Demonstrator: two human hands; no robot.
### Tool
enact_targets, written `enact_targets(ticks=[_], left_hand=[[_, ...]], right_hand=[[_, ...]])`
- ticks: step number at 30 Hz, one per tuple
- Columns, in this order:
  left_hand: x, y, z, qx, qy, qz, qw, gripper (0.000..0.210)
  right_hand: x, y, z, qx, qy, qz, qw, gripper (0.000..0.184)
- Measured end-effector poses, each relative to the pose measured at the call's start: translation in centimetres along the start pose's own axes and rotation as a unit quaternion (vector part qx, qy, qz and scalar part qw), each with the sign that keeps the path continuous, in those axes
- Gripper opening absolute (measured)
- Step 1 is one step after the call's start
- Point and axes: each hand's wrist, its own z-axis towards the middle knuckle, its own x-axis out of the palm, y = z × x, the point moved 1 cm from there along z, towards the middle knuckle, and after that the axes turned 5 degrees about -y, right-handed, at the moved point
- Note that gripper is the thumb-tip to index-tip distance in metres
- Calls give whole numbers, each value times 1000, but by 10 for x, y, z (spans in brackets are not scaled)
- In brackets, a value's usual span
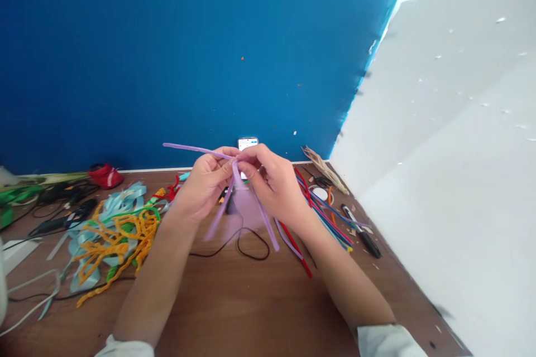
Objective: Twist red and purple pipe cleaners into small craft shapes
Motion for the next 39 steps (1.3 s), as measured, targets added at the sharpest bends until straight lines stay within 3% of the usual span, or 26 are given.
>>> enact_targets(ticks=[4, 12, 17, 20, 23, 28, 33, 39], left_hand=[[6, 1, -2, 16, -18, 29, 999, 28], [7, -1, -2, 13, -28, -26, 999, 23], [8, 8, 3, 15, -38, -33, 999, 23], [7, 18, 7, 19, -54, -7, 998, 27], [5, 29, 13, 34, -81, 41, 995, 27], [0, 40, 20, 86, -96, 78, 989, 22], [-3, 37, 21, 75, -70, 122, 987, 22], [-2, 32, 20, 65, -54, 112, 990, 24]], right_hand=[[-4, 3, 1, 31, -8, -7, 999, 9], [-10, 7, 4, -58, 49, -55, 996, 24], [0, -7, 3, -77, 9, -88, 993, 14], [10, -16, -1, -25, -47, -104, 993, 14], [20, -24, -3, 72, -77, -64, 992, 14], [28, -34, -2, 151, -76, 47, 985, 19], [27, -39, -1, 235, -28, 170, 956, 20], [25, -34, -1, 196, -41, 131, 971, 14]])
